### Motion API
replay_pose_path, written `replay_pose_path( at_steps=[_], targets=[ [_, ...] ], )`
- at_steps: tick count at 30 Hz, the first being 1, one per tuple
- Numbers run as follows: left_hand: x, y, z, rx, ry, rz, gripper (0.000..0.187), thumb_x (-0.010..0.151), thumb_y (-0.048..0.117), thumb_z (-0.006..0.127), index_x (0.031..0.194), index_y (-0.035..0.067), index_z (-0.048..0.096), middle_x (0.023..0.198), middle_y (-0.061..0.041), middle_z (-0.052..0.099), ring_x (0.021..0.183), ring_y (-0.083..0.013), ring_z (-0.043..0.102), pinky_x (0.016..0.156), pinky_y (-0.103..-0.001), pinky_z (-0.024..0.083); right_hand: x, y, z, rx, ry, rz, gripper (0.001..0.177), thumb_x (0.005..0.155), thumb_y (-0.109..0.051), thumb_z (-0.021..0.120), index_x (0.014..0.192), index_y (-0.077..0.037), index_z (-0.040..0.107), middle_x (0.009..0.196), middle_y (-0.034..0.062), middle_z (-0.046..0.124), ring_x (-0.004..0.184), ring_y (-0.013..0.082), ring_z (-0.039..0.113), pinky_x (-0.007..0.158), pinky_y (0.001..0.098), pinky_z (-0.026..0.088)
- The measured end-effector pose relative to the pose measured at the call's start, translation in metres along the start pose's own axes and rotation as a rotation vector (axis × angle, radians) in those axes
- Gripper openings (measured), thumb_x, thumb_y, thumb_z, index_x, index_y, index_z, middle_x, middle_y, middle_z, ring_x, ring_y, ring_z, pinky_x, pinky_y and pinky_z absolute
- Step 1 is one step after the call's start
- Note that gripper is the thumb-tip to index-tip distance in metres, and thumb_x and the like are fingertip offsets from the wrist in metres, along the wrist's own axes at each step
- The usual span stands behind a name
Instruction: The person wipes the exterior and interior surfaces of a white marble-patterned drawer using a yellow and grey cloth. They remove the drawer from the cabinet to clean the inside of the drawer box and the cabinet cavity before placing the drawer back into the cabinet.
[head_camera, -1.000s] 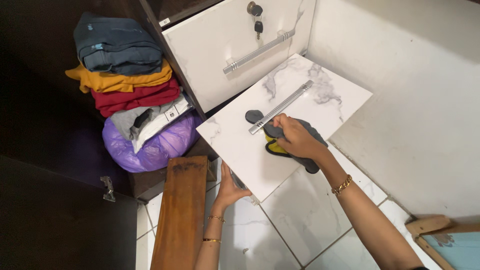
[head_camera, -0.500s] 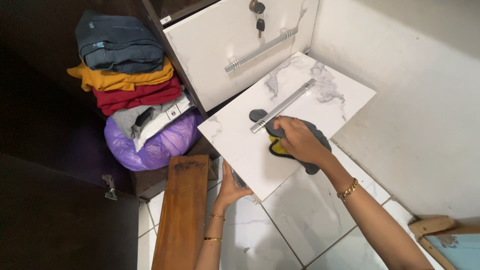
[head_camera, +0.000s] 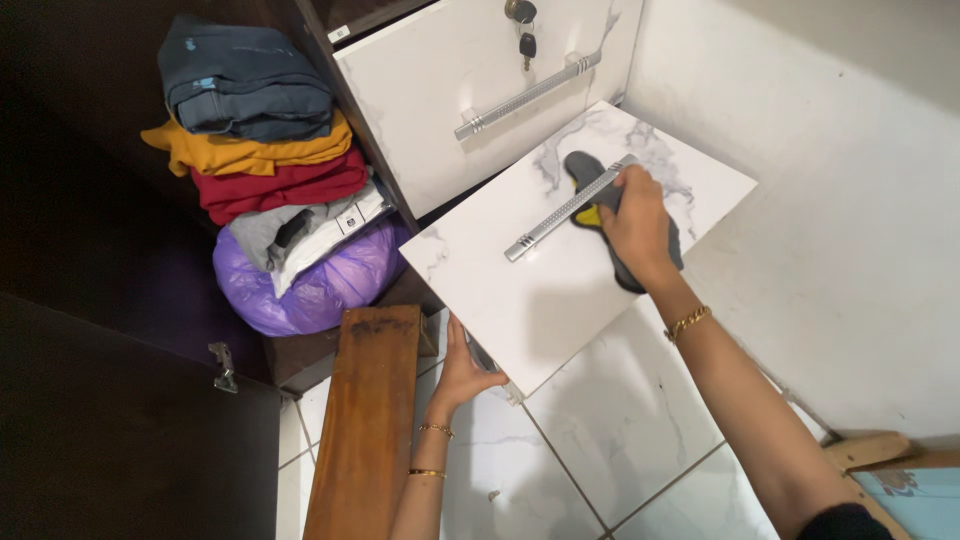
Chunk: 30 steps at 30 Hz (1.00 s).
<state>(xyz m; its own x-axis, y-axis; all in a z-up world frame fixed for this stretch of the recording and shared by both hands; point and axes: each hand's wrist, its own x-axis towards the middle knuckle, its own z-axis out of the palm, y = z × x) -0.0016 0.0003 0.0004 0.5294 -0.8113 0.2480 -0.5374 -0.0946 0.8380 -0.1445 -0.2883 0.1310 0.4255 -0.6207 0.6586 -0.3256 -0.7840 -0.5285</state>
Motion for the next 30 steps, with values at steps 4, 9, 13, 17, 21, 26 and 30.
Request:
replay_pose_path(
  at_steps=[4,9,13,17,21,26,30],
  targets=[
    [0.0,-0.004,0.001,0.038,-0.012,-0.017,0.148,0.048,0.021,0.095,0.161,-0.002,0.002,0.164,-0.026,0.019,0.155,-0.0404,0.015,0.125,-0.043,0.021,0.009,0.002,0.0,-0.031,-0.047,0.163,0.047,0.08,-0.007,0.083,0.111,-0.006,0.048,0.102,0.0198,0.06,0.101,0.0428,0.059,0.078,0.0516,0.049],
    [-0.001,0.0,0.0,0.033,0.001,-0.01,0.149,0.045,0.02,0.095,0.16,-0.001,0.003,0.164,-0.026,0.019,0.154,-0.0393,0.017,0.125,-0.041,0.022,0.005,-0.002,-0.009,-0.059,-0.04,0.151,0.047,0.077,-0.008,0.083,0.107,-0.005,0.047,0.1,0.0189,0.062,0.099,0.0432,0.06,0.077,0.0525,0.049],
    [0.001,0.006,-0.001,0.026,-0.002,-0.015,0.147,0.046,0.02,0.095,0.16,-0.001,0.005,0.164,-0.025,0.021,0.155,-0.0393,0.018,0.125,-0.041,0.023,-0.001,0.0,-0.024,-0.073,-0.064,0.189,0.044,0.08,-0.011,0.082,0.108,-0.005,0.048,0.1,0.0202,0.062,0.097,0.0431,0.06,0.078,0.052,0.049],
    [0.002,0.008,-0.003,0.038,-0.003,0.01,0.146,0.045,0.018,0.095,0.161,-0.001,0.007,0.164,-0.025,0.022,0.155,-0.0397,0.018,0.126,-0.042,0.022,-0.002,0.024,-0.034,-0.122,-0.056,0.188,0.041,0.082,-0.012,0.08,0.11,-0.004,0.05,0.1,0.0191,0.063,0.099,0.0425,0.061,0.081,0.0527,0.05],
    [0.002,0.01,-0.003,0.011,-0.012,-0.006,0.148,0.045,0.018,0.094,0.161,0.0,0.004,0.164,-0.025,0.021,0.154,-0.0395,0.018,0.125,-0.042,0.022,0.009,0.08,-0.033,-0.318,0.042,0.13,0.033,0.089,-0.012,0.078,0.119,-0.012,0.065,0.112,0.0179,0.063,0.107,0.0413,0.058,0.085,0.0517,0.05],
    [0.001,0.009,-0.002,0.016,-0.013,-0.007,0.148,0.049,0.02,0.096,0.161,0.0,0.002,0.165,-0.025,0.018,0.156,-0.0399,0.015,0.125,-0.042,0.022,0.021,0.151,-0.019,-0.354,0.071,0.138,0.032,0.096,-0.021,0.071,0.128,-0.02,0.072,0.139,0.0151,0.06,0.133,0.0403,0.051,0.11,0.0534,0.045],
    [0.002,0.005,-0.001,0.021,-0.003,-0.003,0.148,0.046,0.018,0.094,0.161,0.0,0.002,0.163,-0.025,0.02,0.154,-0.0397,0.018,0.125,-0.042,0.023,0.025,0.165,-0.011,-0.42,-0.086,0.026,0.056,0.098,-0.046,0.065,0.141,-0.01,0.062,0.15,0.0311,0.046,0.14,0.0575,0.031,0.107,0.0689,0.026]
  ],
)
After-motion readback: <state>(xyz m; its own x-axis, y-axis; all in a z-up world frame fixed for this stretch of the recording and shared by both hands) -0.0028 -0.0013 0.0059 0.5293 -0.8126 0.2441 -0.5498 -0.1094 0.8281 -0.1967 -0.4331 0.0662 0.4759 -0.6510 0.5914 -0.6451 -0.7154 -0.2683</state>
